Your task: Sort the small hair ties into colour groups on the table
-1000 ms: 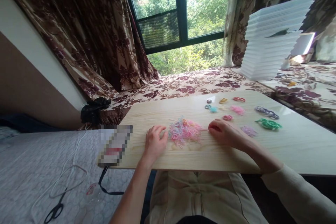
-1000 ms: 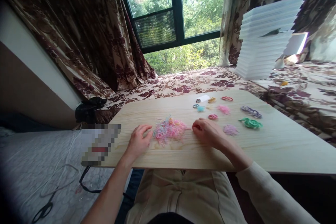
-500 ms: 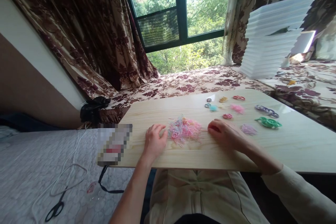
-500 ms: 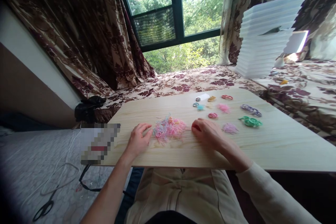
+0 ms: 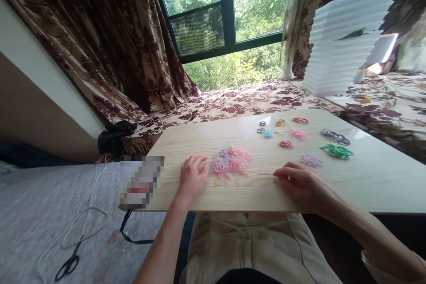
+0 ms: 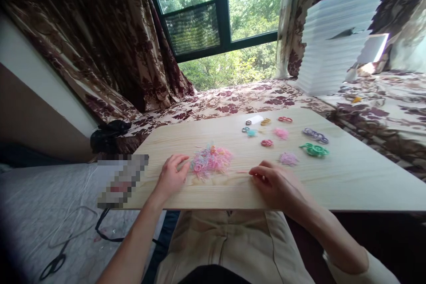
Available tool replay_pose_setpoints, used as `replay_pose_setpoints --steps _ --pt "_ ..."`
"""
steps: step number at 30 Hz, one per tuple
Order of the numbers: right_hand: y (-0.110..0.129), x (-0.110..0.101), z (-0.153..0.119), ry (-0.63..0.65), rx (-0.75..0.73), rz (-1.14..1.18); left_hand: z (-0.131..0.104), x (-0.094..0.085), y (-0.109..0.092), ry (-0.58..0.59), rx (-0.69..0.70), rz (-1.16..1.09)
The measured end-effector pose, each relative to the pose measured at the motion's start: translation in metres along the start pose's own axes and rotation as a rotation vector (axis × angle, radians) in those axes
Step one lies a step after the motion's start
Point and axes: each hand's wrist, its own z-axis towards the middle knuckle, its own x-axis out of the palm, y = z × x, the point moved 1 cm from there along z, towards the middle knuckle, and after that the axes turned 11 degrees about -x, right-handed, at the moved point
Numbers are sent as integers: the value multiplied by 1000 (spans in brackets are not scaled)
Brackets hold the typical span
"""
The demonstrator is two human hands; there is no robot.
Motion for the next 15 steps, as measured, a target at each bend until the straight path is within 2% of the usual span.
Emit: replay_pose_setpoints --steps 8,15 --pt "8 8 20 35 148 -27 2 0 1 2 -9 5" --pt "11 17 19 -19 55 -146 2 1 2 3 -6 -2"
